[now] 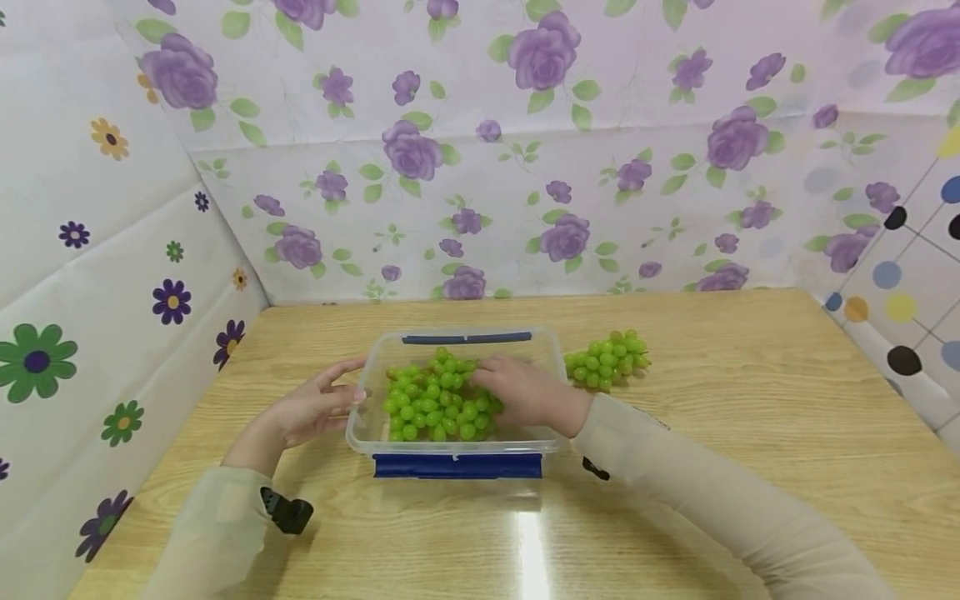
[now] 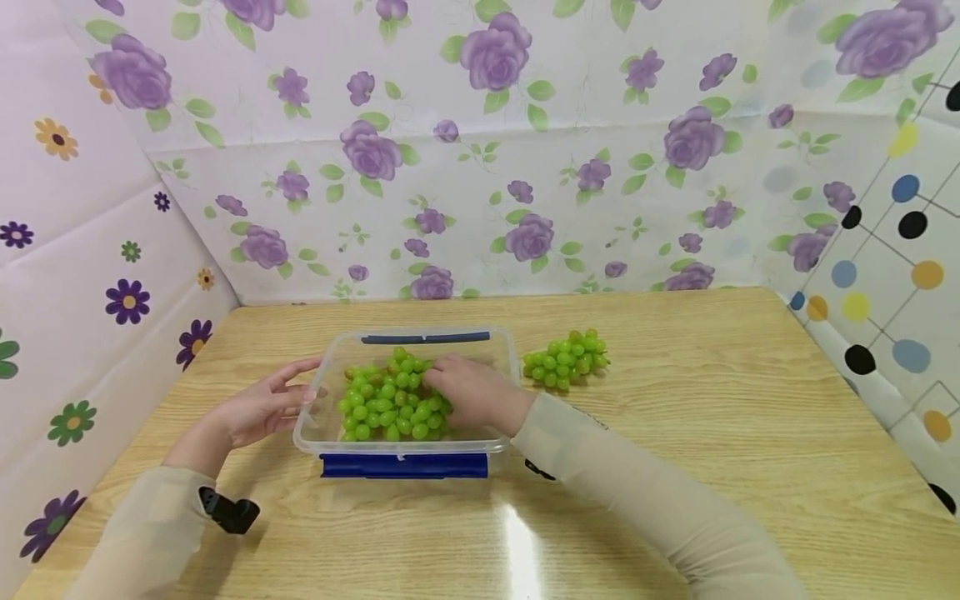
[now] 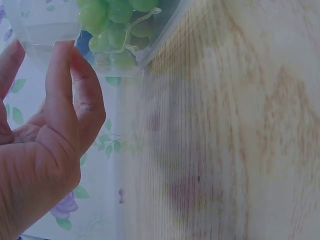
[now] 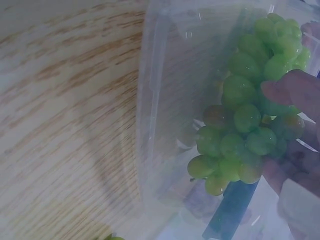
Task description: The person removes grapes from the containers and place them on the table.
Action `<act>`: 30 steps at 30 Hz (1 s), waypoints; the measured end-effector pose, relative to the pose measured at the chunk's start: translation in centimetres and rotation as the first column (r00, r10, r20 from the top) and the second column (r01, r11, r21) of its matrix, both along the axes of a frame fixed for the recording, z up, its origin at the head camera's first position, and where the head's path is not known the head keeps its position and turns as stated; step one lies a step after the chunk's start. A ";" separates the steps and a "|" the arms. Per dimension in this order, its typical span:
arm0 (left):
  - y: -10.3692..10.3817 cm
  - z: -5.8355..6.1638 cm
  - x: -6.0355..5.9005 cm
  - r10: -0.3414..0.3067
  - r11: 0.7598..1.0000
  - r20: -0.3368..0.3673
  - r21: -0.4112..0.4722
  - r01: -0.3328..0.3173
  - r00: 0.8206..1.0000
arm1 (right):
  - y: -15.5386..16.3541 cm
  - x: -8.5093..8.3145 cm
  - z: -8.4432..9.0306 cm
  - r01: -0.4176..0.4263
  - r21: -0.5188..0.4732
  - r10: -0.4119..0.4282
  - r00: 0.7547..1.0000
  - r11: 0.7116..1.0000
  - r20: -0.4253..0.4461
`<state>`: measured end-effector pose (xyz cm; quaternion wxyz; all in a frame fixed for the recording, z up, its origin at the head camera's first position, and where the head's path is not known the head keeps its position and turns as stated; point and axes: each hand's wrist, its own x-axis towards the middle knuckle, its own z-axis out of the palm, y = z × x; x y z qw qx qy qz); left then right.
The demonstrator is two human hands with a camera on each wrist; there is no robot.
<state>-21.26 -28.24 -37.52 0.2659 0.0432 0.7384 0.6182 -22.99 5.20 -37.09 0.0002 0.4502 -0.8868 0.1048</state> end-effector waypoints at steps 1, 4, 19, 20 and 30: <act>0.0 0.0 0.0 -0.001 1.000 0.002 0.003 0.001 1.000 | 0.0 0.0 0.0 0.004 -0.001 -0.004 1.000 1.000 0.009; 0.0 0.1 0.1 -0.001 1.000 0.005 0.008 0.001 1.000 | 0.0 -0.1 0.1 0.012 -0.008 -0.012 0.999 1.000 0.036; -0.1 0.0 0.0 -0.006 1.000 0.001 -0.005 0.006 1.000 | 0.1 -0.6 0.3 -0.018 -0.067 0.027 0.990 0.998 0.138; -0.1 0.1 0.1 -0.007 1.000 0.001 -0.005 0.007 1.000 | 0.1 -0.6 0.4 -0.018 -0.070 0.028 0.989 0.997 0.145; -0.1 0.0 0.1 -0.016 1.000 0.002 0.015 0.016 1.000 | 0.1 -0.4 0.9 -0.009 -0.084 0.026 0.979 0.996 0.201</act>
